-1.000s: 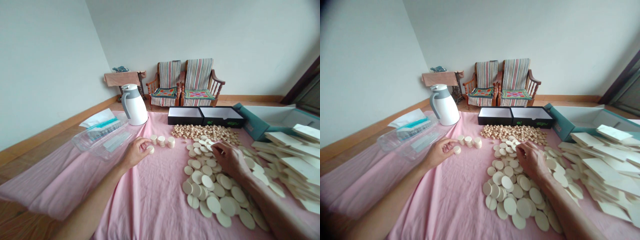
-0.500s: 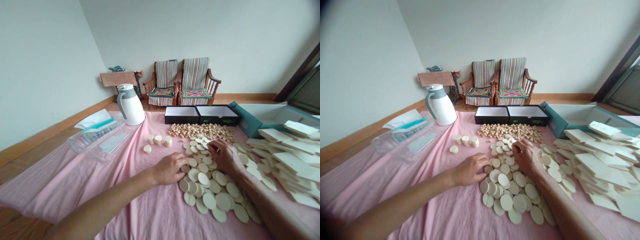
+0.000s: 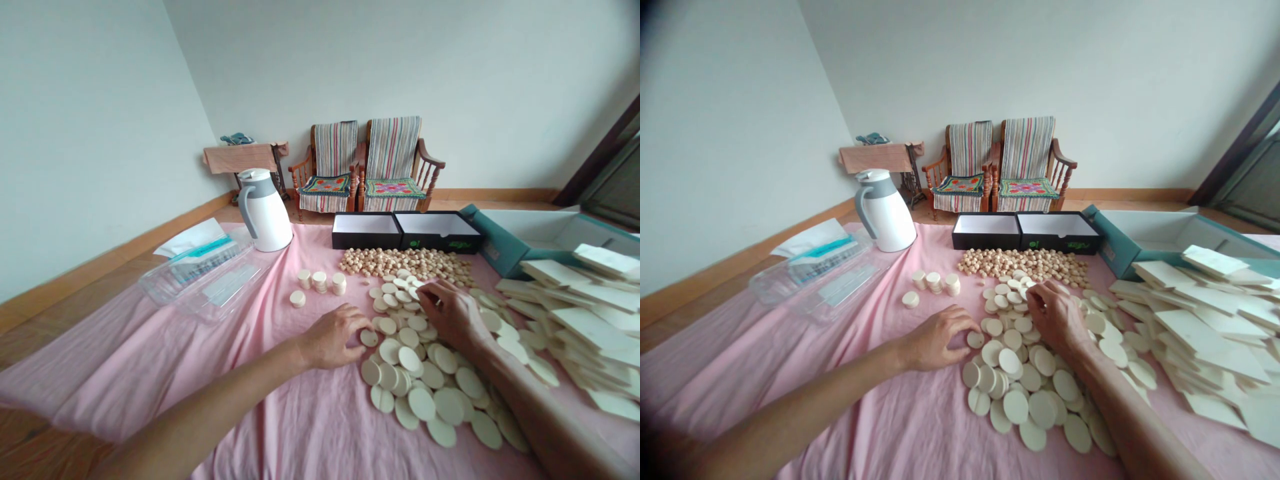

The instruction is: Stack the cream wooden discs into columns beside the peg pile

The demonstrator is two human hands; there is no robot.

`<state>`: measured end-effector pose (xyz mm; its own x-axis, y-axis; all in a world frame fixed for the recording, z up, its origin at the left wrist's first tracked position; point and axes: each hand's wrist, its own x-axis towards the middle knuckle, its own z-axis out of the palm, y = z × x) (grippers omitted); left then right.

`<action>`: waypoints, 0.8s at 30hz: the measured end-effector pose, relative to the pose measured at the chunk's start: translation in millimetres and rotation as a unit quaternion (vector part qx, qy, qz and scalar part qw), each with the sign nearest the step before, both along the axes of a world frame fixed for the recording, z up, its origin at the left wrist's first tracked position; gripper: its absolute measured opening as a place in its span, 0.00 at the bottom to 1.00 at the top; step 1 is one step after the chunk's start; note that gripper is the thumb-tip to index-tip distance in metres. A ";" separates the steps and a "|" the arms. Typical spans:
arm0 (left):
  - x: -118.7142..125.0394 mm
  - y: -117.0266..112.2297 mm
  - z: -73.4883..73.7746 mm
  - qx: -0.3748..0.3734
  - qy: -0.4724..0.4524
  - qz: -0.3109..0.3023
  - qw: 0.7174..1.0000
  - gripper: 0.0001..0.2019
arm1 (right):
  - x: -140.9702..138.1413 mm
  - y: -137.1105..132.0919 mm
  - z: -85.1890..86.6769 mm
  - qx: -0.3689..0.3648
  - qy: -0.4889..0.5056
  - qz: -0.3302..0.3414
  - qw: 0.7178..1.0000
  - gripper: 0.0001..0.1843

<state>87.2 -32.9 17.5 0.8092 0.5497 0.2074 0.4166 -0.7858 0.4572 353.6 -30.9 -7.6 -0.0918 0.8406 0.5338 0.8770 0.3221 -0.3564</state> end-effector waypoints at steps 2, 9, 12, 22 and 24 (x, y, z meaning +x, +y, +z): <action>4.6 -2.7 -3.0 0.010 -0.003 0.003 1.000 0.14 | -0.1 -0.3 0.2 0.000 0.000 0.000 1.000 0.09; -5.6 -4.2 -3.9 0.012 0.016 0.136 0.991 0.16 | 0.5 0.4 0.4 0.006 0.002 0.003 1.000 0.09; -14.6 1.6 2.8 -0.010 0.026 0.130 0.991 0.23 | 0.6 0.3 0.6 0.003 0.005 0.002 1.000 0.09; -21.5 3.3 10.2 -0.010 0.027 0.066 0.997 0.10 | 1.5 1.3 -0.1 0.010 -0.006 0.004 1.000 0.09; -34.9 7.7 15.3 -0.007 0.018 0.095 0.995 0.11 | 1.5 1.4 -0.4 0.012 -0.008 0.004 1.000 0.10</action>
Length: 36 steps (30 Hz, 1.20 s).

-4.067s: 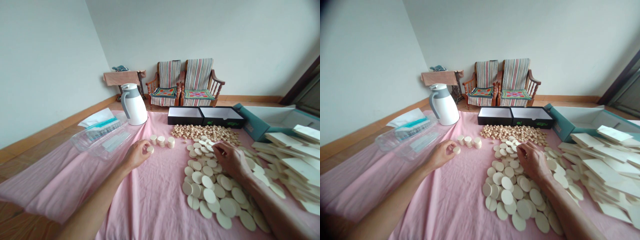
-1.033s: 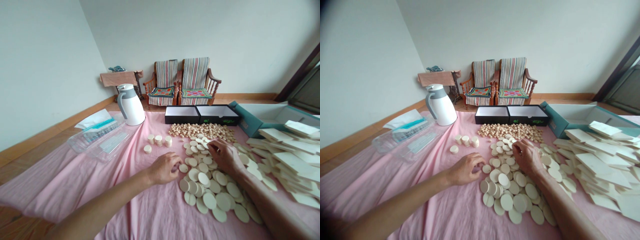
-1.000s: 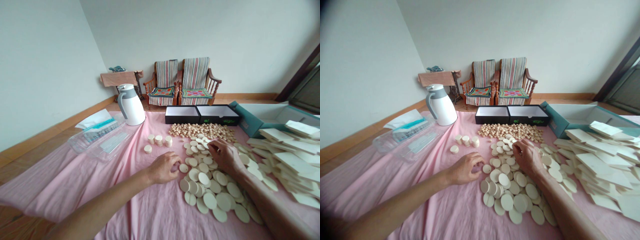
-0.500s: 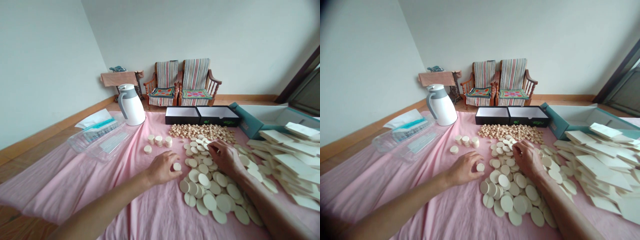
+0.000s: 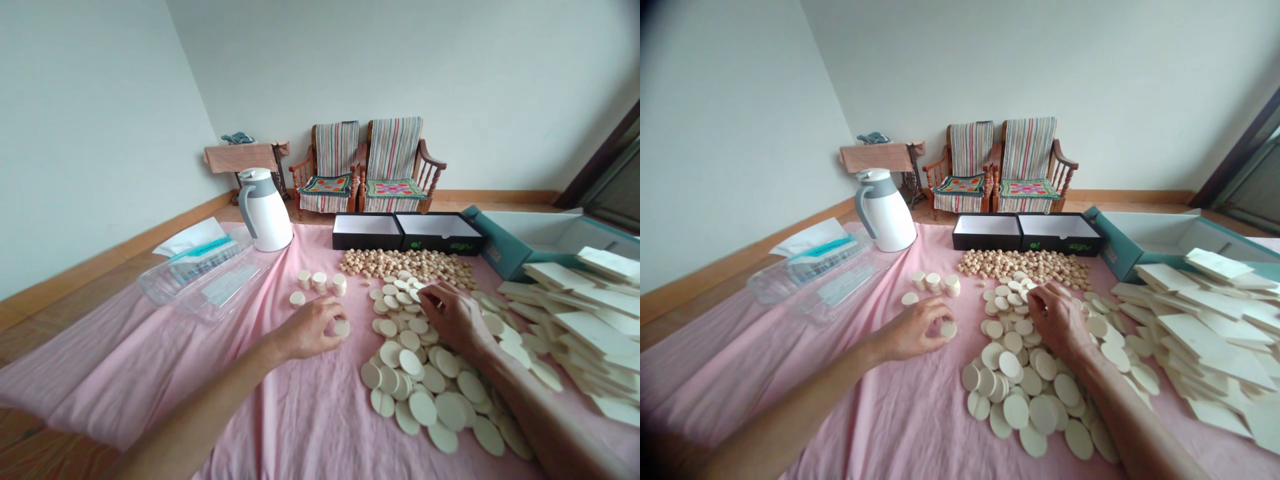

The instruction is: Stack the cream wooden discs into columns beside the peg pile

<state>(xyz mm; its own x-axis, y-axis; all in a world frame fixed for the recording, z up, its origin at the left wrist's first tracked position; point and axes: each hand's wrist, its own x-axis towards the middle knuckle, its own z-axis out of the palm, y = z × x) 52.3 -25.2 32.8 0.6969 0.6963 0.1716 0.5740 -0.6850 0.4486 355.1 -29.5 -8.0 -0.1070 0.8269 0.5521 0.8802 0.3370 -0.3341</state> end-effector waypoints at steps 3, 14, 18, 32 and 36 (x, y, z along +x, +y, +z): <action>-28.4 12.2 8.5 0.017 -0.021 0.073 0.997 0.11 | -0.5 -0.1 0.0 0.002 -0.003 -0.005 1.000 0.10; -73.6 34.4 10.0 0.031 -0.001 0.166 0.986 0.14 | 1.6 0.7 -2.6 -0.006 -0.004 0.001 1.000 0.09; -73.4 35.4 7.0 0.021 -0.014 0.160 0.987 0.15 | 1.5 0.7 -2.5 -0.001 -0.004 0.003 1.000 0.08; 21.2 -38.9 14.0 -0.028 0.036 -0.089 0.995 0.14 | -1.1 -1.3 2.3 -0.006 -0.004 -0.007 1.000 0.10; 31.3 -45.8 0.4 -0.018 0.044 -0.113 0.992 0.14 | -1.2 -1.3 2.2 -0.008 -0.002 0.000 1.000 0.10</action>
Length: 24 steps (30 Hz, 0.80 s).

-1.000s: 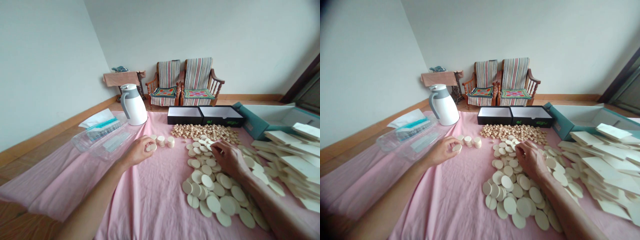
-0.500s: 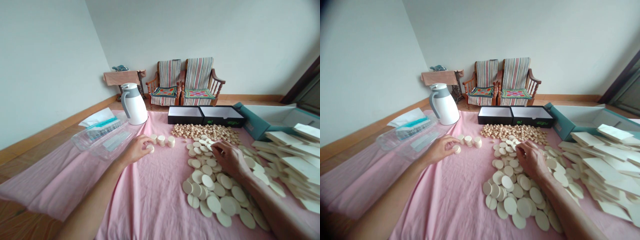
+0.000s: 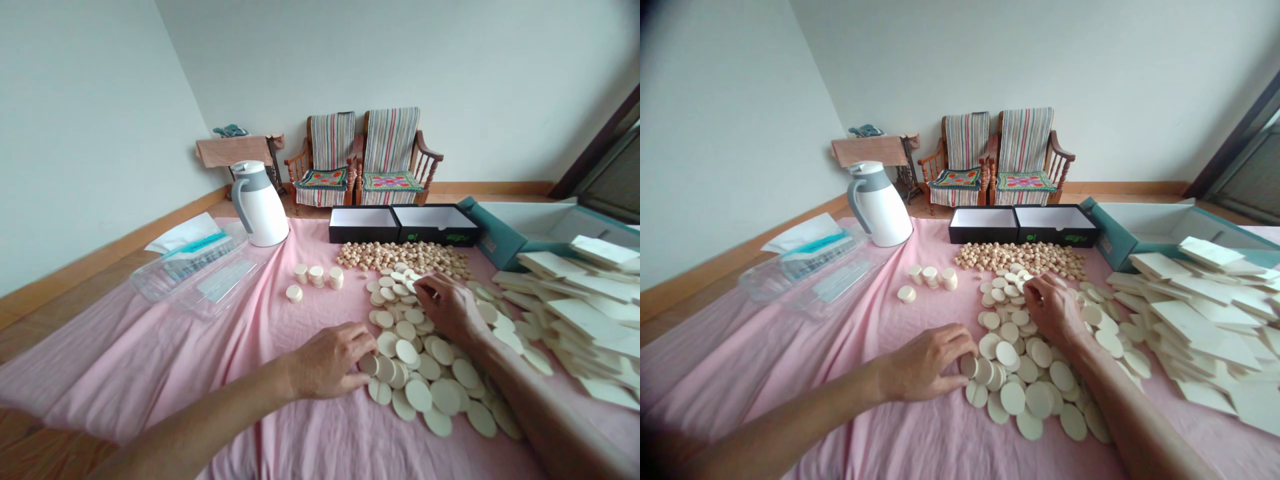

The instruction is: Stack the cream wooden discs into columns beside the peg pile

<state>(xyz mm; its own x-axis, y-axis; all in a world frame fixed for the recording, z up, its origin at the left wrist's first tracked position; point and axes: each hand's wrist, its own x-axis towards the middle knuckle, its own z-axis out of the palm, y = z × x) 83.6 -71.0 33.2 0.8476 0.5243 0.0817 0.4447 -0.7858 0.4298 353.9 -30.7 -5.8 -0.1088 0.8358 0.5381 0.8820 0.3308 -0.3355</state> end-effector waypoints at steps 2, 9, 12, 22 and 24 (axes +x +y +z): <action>1.5 -0.4 -3.7 0.002 -0.011 -0.007 1.000 0.12 | -0.1 0.2 0.0 0.003 0.005 0.001 1.000 0.10; -13.0 14.3 0.7 0.057 -0.011 0.032 0.998 0.16 | 0.2 0.7 -0.3 0.002 0.008 0.005 1.000 0.10; -22.3 23.8 1.1 0.058 -0.023 0.062 0.996 0.21 | 0.8 1.3 -1.1 0.001 0.003 0.002 1.000 0.10; -27.7 30.7 -16.1 0.007 -0.037 0.158 0.987 0.10 | 1.1 1.2 -3.2 0.000 -0.001 -0.004 1.000 0.09; -28.2 30.7 -15.7 0.002 -0.041 0.157 0.987 0.10 | 0.9 0.8 -3.2 0.001 -0.003 -0.007 1.000 0.09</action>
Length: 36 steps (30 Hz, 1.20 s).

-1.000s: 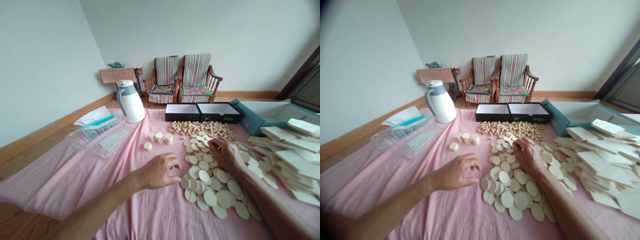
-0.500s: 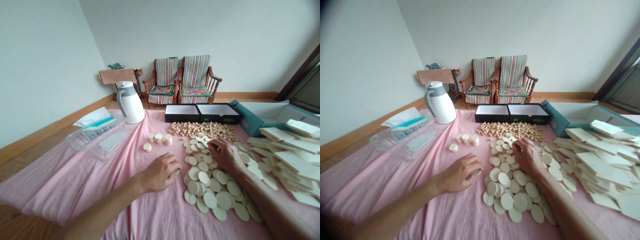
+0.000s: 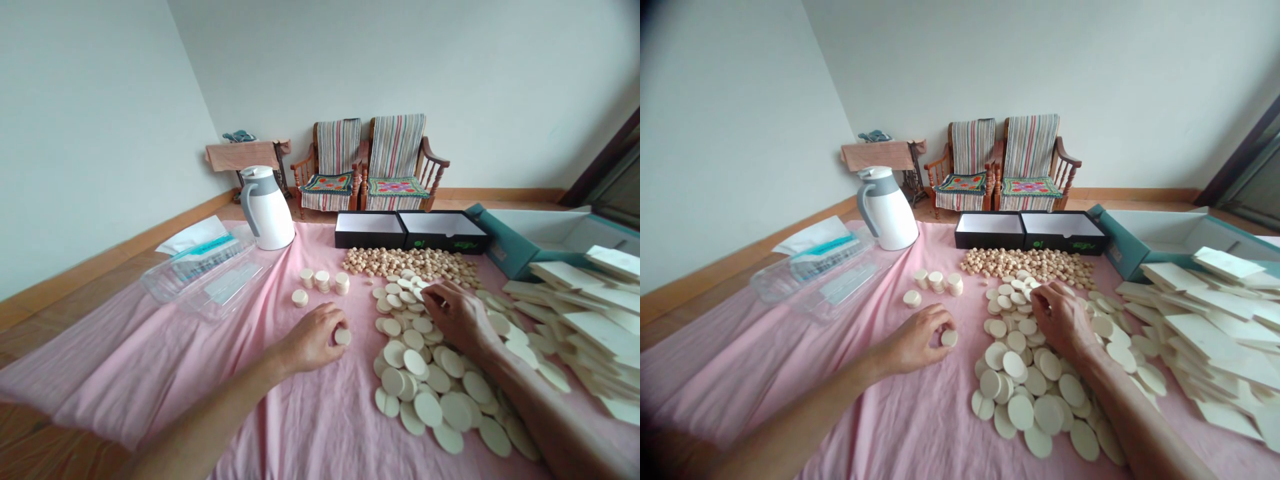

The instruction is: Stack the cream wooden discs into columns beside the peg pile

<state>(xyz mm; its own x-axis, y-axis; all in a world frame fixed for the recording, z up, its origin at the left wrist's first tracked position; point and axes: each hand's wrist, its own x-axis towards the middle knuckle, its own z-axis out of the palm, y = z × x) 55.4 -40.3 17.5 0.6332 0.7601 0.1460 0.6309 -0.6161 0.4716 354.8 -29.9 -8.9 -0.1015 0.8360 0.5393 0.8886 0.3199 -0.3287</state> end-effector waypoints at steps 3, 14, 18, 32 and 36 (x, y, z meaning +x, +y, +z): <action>-1.8 0.7 2.2 0.000 -0.006 -0.011 1.000 0.10 | 0.7 0.4 -0.8 0.005 -0.003 0.005 1.000 0.09; -73.5 47.9 24.9 0.040 -0.103 0.143 0.983 0.17 | 1.4 1.0 -0.8 -0.009 -0.006 0.010 1.000 0.09; -84.5 54.2 21.5 0.044 -0.083 0.141 0.985 0.16 | 2.0 1.6 -1.9 -0.004 -0.004 0.014 1.000 0.09; -82.0 49.3 28.9 0.049 -0.037 0.085 0.994 0.18 | 2.2 1.3 -2.3 0.006 -0.006 0.017 1.000 0.07; -85.5 49.3 27.8 0.048 -0.002 0.087 0.995 0.22 | 2.0 1.0 -1.9 0.003 -0.009 0.017 1.000 0.07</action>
<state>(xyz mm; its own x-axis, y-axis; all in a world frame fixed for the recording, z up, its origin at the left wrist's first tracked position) -30.1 8.9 45.3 0.4930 0.8400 0.2266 0.7295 -0.5410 0.4185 356.8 -28.9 -10.9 -0.1394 0.8291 0.5414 0.8828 0.3518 -0.3113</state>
